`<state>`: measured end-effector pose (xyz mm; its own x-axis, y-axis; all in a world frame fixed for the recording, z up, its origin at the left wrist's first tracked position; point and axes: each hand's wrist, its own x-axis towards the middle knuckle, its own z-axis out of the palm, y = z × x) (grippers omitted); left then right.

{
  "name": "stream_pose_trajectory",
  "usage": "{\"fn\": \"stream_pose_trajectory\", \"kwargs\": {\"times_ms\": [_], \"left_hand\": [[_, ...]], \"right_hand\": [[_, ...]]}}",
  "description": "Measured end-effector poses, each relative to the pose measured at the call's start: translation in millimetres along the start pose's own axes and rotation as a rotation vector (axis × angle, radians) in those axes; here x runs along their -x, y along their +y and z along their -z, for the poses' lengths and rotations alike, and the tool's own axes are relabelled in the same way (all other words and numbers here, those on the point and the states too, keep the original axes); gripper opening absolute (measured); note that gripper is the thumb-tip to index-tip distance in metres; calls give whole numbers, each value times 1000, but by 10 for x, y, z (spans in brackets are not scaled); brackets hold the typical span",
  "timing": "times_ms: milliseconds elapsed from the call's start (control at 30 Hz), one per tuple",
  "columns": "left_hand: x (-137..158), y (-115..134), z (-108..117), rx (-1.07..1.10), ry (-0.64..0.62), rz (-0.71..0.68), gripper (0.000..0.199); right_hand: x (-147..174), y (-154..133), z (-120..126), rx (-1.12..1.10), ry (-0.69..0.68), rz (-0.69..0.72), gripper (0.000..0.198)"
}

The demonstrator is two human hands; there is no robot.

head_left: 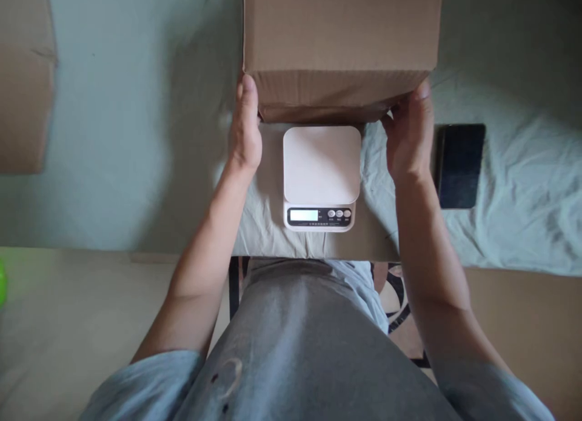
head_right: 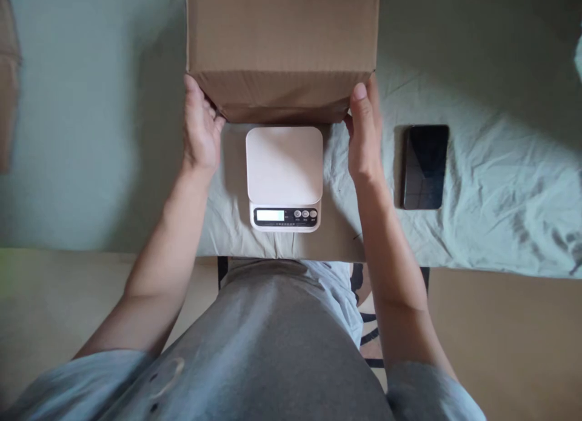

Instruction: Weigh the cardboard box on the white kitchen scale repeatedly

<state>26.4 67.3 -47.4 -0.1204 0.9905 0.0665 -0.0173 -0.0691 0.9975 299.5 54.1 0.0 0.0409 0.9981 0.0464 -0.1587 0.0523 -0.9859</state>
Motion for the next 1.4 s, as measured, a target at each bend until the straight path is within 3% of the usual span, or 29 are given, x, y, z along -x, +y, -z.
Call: {"fn": "stream_pose_trajectory", "kwargs": {"times_ms": [100,267,433,600,767,1133,1400], "left_hand": [[153,333,-38,57,-7,52,72],[707,857,-96,52,-37,-55,62],[1292,832,-97,-46,-20,-99,48],[1615,823,-140,-32,-76,-82,48],[1693,818,-106,-64,-52,-88,47],[1709,804,-127,-28,-84,-64,48],[1603,838,-20,-9,35,-85,53]], "right_hand": [[56,-168,16,-19,5,29,58],[508,-505,31,-46,-5,118,37],[1008,-518,60,2,17,78,43],[1281,-483,98,-10,61,74,42],[1448,-426,104,14,49,-12,51],[1453,-373,132,46,69,-27,57],[1363,-408,219,35,151,-10,63]]}}
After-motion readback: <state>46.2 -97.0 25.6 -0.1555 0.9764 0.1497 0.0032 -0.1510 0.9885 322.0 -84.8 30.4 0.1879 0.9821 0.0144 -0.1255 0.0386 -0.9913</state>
